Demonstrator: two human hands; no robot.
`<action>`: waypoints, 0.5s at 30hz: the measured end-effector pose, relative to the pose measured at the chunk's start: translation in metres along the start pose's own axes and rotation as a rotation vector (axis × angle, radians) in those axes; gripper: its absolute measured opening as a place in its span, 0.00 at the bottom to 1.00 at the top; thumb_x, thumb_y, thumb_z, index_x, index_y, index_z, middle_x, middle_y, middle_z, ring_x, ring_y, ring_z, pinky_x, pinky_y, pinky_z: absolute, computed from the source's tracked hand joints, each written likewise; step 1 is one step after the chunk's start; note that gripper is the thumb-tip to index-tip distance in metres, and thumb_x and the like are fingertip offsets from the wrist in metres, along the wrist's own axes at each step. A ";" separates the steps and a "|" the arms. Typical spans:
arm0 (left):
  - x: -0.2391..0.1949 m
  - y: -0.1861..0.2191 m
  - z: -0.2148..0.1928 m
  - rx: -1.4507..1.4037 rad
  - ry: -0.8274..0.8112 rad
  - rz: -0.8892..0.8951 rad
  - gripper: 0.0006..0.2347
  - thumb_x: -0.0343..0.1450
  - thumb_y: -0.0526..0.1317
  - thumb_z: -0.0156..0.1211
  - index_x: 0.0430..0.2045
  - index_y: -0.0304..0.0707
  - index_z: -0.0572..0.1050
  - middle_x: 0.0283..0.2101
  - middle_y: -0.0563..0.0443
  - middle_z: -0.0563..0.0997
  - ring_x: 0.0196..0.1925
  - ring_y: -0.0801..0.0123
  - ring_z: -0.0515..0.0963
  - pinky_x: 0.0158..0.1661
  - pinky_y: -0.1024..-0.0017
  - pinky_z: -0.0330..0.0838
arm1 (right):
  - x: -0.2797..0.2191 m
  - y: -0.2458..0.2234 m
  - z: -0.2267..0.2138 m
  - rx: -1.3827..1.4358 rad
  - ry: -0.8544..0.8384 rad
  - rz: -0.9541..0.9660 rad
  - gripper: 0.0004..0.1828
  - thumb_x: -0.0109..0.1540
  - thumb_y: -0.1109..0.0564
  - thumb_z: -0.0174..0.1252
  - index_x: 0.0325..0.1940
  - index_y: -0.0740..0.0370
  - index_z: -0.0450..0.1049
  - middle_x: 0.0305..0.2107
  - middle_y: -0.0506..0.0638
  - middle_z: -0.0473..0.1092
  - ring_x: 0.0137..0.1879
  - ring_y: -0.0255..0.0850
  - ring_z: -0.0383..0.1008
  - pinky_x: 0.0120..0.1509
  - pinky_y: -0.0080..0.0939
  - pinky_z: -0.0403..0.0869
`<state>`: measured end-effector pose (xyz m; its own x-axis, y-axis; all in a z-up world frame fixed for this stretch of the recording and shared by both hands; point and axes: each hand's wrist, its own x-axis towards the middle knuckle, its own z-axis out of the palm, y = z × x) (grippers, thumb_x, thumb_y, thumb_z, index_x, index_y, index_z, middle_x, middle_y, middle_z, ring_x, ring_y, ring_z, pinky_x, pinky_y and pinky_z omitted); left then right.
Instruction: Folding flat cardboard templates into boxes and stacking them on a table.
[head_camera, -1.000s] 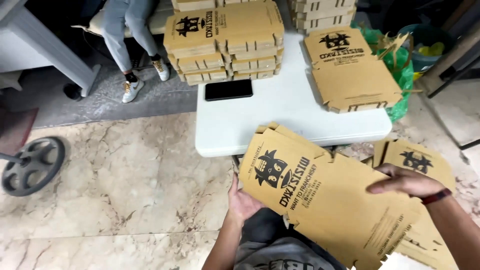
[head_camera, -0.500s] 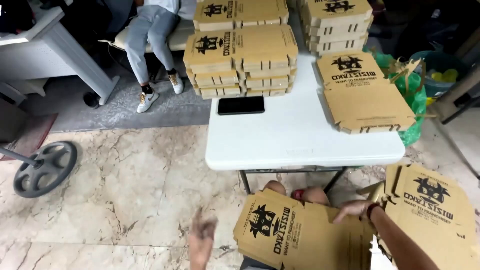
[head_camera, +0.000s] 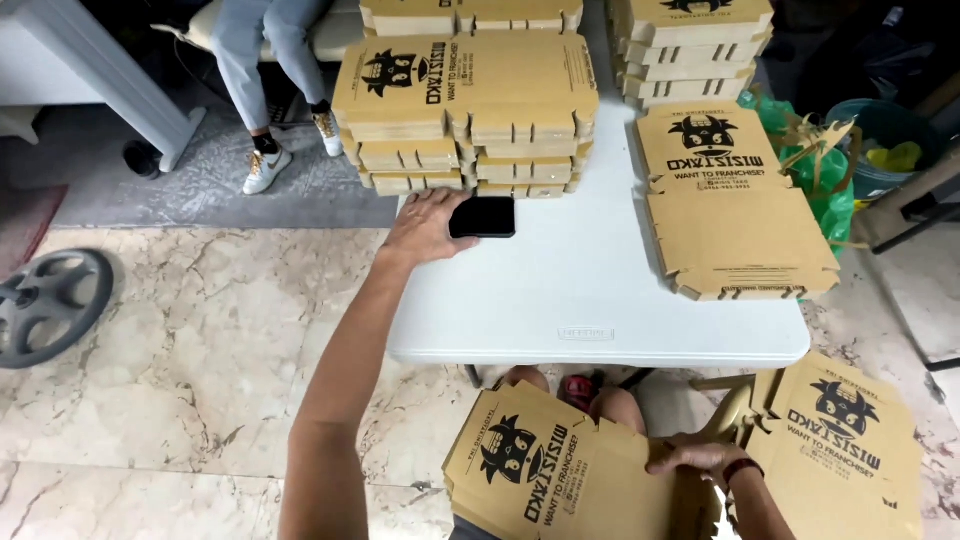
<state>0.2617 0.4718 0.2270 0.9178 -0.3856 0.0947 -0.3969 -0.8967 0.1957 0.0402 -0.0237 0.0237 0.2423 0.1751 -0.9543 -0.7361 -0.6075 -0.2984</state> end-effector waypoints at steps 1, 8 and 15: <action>-0.001 0.000 0.002 -0.006 -0.007 -0.005 0.35 0.66 0.58 0.63 0.69 0.48 0.62 0.67 0.43 0.69 0.68 0.46 0.65 0.66 0.52 0.53 | 0.000 0.005 -0.004 -0.002 -0.005 0.010 0.53 0.44 0.45 0.78 0.73 0.46 0.69 0.72 0.44 0.66 0.79 0.46 0.55 0.81 0.55 0.51; -0.005 0.008 -0.024 -0.028 -0.246 -0.072 0.40 0.64 0.59 0.63 0.71 0.47 0.57 0.72 0.43 0.59 0.73 0.49 0.55 0.68 0.50 0.46 | 0.021 0.012 -0.015 0.141 0.020 0.020 0.55 0.43 0.54 0.84 0.73 0.54 0.69 0.71 0.52 0.65 0.78 0.50 0.54 0.82 0.58 0.47; -0.023 0.036 -0.048 -0.113 -0.234 0.273 0.37 0.60 0.56 0.69 0.65 0.46 0.66 0.58 0.42 0.77 0.60 0.53 0.74 0.57 0.51 0.65 | -0.011 -0.009 0.003 0.522 -0.096 -0.007 0.31 0.52 0.72 0.73 0.60 0.73 0.82 0.55 0.61 0.81 0.62 0.54 0.76 0.70 0.47 0.65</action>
<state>0.2260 0.4585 0.2791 0.7501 -0.6582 -0.0647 -0.6140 -0.7294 0.3016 0.0422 -0.0181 0.0366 0.2076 0.2624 -0.9424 -0.9572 -0.1443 -0.2510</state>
